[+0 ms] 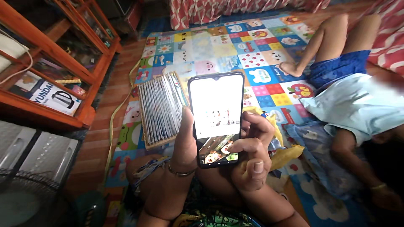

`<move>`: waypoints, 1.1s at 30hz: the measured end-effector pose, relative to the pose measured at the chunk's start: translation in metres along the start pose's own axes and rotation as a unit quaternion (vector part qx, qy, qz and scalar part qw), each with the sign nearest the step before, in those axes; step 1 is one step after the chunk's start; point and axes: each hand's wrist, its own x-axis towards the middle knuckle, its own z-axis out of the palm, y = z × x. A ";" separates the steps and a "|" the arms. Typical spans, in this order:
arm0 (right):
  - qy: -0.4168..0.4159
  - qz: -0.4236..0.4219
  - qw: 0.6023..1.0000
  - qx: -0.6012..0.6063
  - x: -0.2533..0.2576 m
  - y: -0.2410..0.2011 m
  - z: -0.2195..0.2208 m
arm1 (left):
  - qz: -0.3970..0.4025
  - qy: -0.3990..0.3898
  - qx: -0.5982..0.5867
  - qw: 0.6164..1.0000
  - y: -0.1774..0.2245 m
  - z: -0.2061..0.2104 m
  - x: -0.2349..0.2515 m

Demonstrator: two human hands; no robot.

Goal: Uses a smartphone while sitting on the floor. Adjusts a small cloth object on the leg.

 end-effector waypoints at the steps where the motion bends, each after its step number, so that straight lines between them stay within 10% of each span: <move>1: 0.000 0.000 1.000 0.000 0.000 0.000 0.000 | 0.003 -0.003 -0.007 1.000 0.000 0.000 0.000; 33: -0.028 -0.053 0.975 -0.212 0.044 -0.012 -0.005 | 0.017 -0.070 -0.077 0.994 -0.005 -0.005 -0.005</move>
